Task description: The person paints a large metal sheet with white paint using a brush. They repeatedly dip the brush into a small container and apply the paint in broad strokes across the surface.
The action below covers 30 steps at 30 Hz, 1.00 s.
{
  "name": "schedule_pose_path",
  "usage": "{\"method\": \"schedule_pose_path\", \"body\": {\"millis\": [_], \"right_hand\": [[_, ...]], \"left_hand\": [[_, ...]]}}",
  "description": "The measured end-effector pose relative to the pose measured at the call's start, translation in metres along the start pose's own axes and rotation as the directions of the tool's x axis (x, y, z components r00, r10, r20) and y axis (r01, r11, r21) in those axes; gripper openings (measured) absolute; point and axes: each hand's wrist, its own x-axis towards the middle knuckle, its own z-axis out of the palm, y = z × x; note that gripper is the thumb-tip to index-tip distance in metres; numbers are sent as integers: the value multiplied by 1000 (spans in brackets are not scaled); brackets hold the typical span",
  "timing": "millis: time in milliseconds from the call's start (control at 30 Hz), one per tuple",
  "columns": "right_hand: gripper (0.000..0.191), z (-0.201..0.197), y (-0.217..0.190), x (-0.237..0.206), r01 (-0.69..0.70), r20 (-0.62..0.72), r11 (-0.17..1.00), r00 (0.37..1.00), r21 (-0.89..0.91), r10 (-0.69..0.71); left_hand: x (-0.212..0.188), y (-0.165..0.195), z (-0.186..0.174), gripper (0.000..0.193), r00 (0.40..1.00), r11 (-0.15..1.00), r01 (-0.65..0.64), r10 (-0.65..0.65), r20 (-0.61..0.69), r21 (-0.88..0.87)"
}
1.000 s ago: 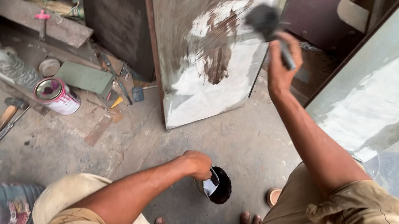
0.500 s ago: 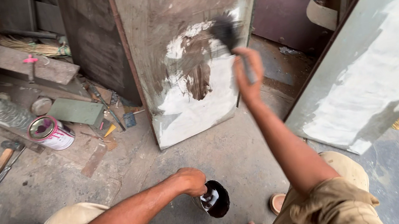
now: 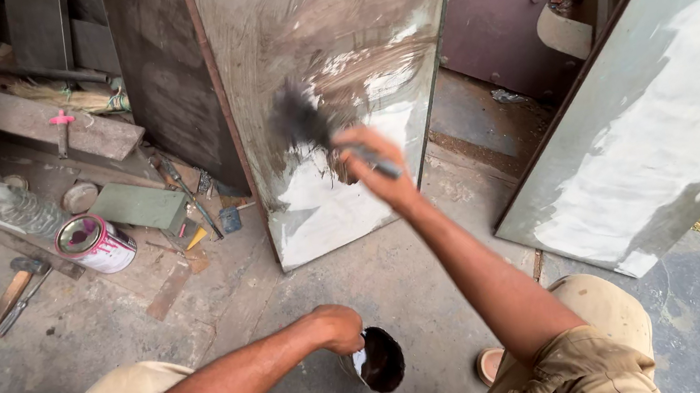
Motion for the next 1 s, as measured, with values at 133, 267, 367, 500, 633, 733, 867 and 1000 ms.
{"method": "schedule_pose_path", "body": {"millis": [133,267,367,500,633,733,867,1000], "right_hand": [[17,-56,7,29,-95,-502,968,864,-231,-36],[25,-67,8,38,-14,-670,974,723,226,166],[22,-28,8,22,-8,-523,995,850,97,58],[29,8,9,-7,-302,-52,953,952,15,302],[23,-17,21,-2,-172,-183,968,973,-185,138],[21,-51,28,14,-153,-527,988,842,-28,115],[24,-52,27,27,-83,-638,981,750,173,176],[24,13,19,1,-115,-227,993,967,0,112]], "left_hand": [[-2,-7,4,37,999,999,40,-40,3,-11],[-7,-7,3,35,999,998,33,-34,-19,-45],[-4,-5,0,36,999,999,42,-42,1,-9],[5,-2,-2,37,999,999,30,-30,15,-16],[8,-4,0,37,1000,1000,5,-5,7,17],[3,-9,2,38,999,998,55,-55,-2,-25],[-2,-11,-1,36,1000,1000,25,-25,-15,-15],[1,-6,-5,36,999,1000,18,-18,27,8]]}}
